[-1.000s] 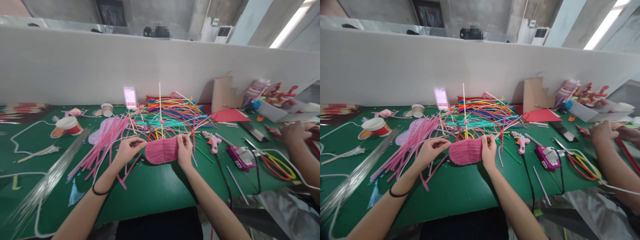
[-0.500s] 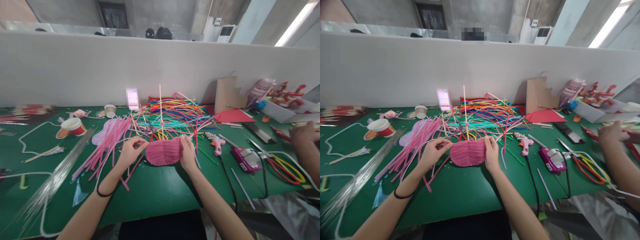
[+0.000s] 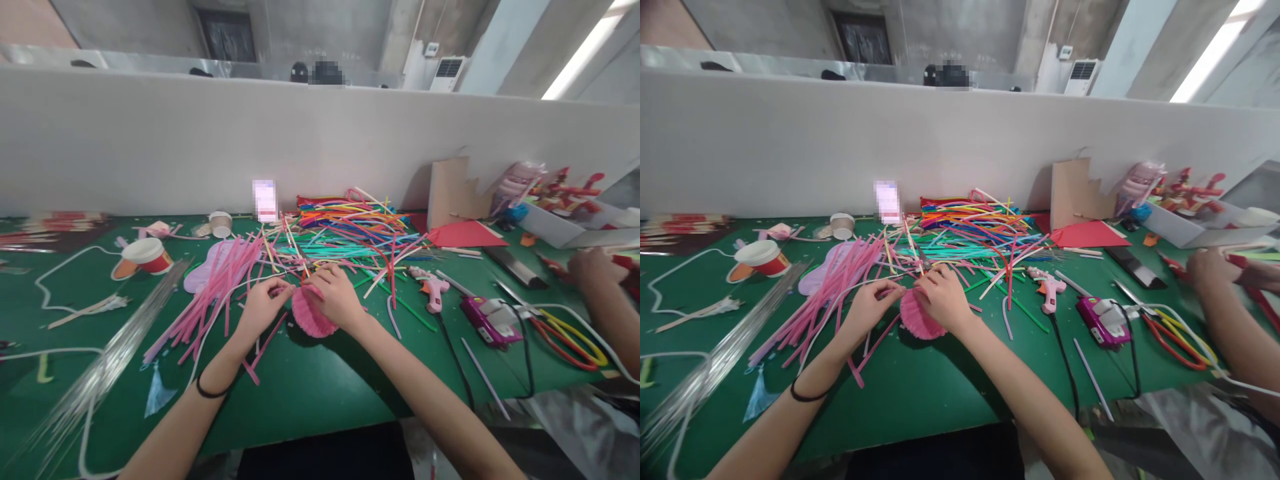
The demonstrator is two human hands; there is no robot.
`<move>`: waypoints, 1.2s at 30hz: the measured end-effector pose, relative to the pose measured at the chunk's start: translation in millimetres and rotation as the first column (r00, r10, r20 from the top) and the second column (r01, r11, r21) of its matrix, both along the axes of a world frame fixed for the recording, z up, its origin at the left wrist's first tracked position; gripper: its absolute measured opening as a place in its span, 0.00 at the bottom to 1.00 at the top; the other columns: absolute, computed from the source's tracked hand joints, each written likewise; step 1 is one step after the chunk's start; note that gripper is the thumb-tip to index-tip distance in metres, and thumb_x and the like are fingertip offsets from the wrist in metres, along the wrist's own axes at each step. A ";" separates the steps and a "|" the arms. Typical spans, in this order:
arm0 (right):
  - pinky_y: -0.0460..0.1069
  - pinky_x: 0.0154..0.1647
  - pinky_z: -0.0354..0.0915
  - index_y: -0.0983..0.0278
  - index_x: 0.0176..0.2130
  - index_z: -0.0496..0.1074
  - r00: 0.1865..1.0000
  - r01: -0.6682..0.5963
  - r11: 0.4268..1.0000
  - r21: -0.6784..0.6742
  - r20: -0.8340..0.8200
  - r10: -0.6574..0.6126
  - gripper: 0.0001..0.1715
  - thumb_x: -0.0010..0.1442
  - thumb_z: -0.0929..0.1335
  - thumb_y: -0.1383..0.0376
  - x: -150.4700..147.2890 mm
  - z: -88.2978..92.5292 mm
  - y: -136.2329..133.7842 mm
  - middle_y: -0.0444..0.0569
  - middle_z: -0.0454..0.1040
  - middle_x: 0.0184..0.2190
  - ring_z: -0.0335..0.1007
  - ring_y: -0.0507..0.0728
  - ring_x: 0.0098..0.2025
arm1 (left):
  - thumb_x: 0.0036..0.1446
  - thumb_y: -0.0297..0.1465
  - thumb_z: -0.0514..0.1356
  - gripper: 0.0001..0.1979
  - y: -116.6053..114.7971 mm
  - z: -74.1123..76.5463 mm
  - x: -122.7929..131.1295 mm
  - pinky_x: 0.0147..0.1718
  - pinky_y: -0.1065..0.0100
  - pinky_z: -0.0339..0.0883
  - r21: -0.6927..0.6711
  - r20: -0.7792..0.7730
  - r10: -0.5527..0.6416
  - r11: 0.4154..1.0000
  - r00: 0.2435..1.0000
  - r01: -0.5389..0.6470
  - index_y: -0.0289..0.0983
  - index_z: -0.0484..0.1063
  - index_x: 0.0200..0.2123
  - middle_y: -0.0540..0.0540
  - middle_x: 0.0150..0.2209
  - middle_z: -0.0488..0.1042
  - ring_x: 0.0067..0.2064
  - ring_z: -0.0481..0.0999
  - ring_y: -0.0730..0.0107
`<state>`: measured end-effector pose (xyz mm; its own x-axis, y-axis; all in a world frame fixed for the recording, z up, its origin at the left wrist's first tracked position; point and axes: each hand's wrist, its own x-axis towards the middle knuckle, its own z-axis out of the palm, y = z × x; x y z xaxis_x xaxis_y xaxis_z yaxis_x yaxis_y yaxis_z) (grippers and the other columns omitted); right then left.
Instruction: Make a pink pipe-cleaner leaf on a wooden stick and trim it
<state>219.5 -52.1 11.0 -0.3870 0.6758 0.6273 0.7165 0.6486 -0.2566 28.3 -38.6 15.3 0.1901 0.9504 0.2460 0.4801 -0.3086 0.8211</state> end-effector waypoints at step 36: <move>0.52 0.45 0.67 0.62 0.42 0.70 0.554 -0.051 0.798 -0.600 -0.682 -0.477 0.19 0.57 0.68 0.52 43.0 -10.4 56.4 0.51 0.74 0.44 0.71 0.57 0.44 | 0.53 0.41 0.60 0.12 6.8 10.1 -17.7 0.39 0.63 0.68 -0.014 -0.016 0.021 1.000 1.000 -0.021 0.37 0.75 0.29 0.44 0.33 0.79 0.36 0.76 0.60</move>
<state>262.5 4.3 0.5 0.2719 0.9547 0.1208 0.1508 0.0817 -0.9852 10.6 -31.9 25.4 0.1739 0.9577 0.2294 0.4997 -0.2865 0.8174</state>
